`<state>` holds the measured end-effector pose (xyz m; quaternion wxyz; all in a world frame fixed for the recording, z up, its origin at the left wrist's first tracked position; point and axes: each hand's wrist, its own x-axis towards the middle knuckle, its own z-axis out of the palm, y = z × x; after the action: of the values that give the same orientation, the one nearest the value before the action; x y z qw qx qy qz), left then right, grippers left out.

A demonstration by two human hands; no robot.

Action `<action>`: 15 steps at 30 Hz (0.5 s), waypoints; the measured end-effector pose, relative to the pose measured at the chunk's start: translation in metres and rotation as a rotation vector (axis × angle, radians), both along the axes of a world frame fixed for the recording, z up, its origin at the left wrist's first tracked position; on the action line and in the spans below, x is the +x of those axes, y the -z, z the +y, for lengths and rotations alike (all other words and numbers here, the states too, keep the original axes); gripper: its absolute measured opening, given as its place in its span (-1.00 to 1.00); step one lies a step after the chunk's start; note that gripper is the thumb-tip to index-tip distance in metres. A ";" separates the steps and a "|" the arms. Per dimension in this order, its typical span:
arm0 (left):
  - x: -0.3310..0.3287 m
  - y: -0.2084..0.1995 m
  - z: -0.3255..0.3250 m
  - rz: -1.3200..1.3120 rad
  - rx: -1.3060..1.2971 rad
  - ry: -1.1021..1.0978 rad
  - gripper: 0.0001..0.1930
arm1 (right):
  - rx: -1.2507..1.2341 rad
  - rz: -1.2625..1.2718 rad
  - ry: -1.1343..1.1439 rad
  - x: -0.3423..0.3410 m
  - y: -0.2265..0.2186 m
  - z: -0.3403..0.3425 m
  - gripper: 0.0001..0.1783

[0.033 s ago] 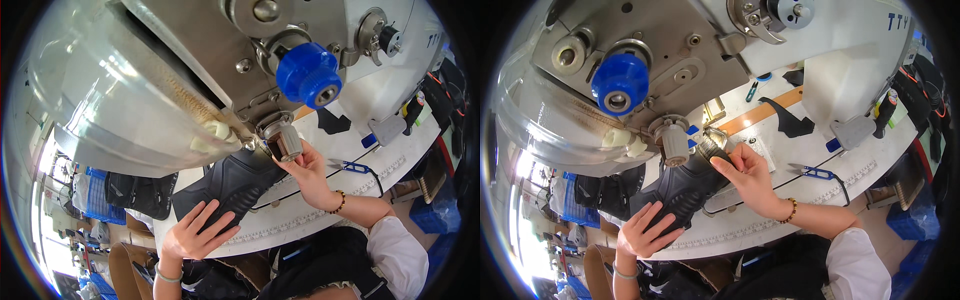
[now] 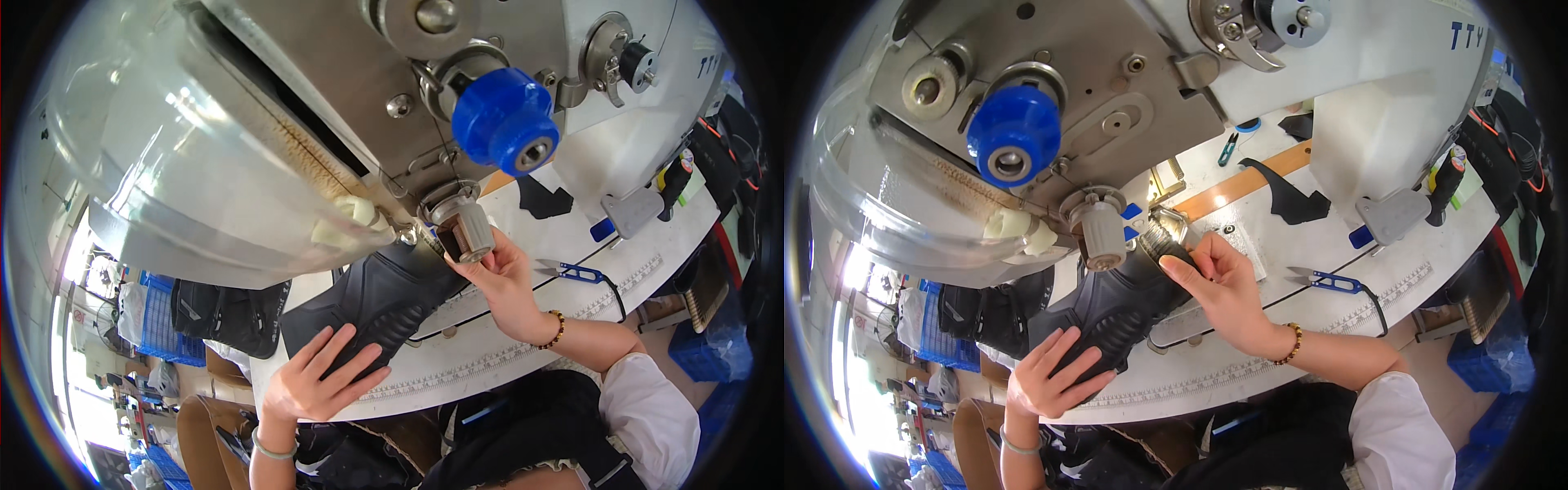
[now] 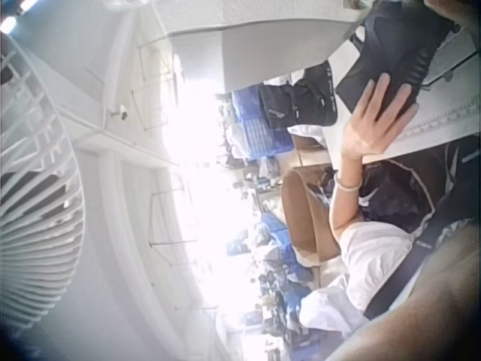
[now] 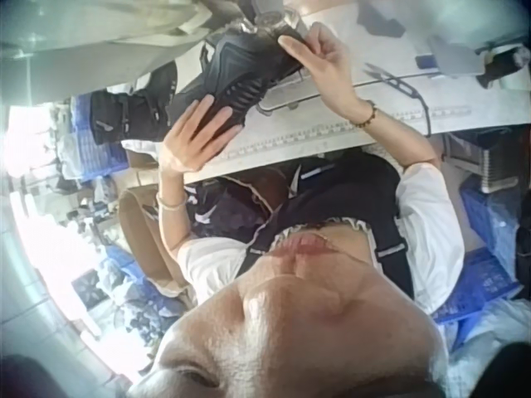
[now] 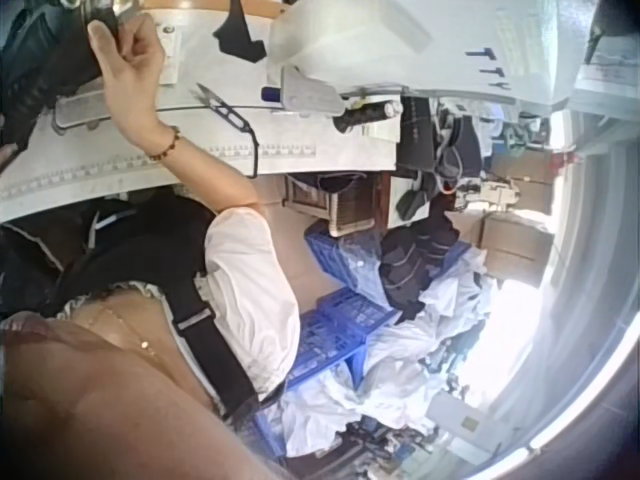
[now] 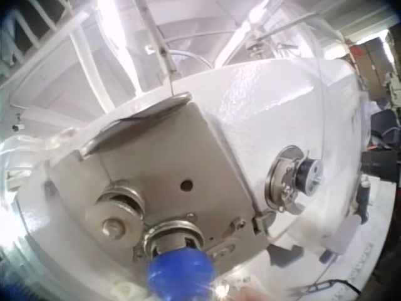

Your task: The person puts down a phone and stitches boot pieces together using a sewing machine.

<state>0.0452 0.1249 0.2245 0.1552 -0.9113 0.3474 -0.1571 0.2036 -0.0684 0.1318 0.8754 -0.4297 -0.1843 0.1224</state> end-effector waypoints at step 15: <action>-0.062 0.045 -0.015 -0.735 -0.895 -0.960 -0.54 | -0.381 -0.274 -0.513 0.033 -0.014 -0.030 -0.87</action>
<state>-0.0169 0.1095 0.1793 -0.0728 -0.8274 -0.2593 -0.4927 0.2362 -0.0982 0.1455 0.6874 -0.5373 -0.3760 0.3120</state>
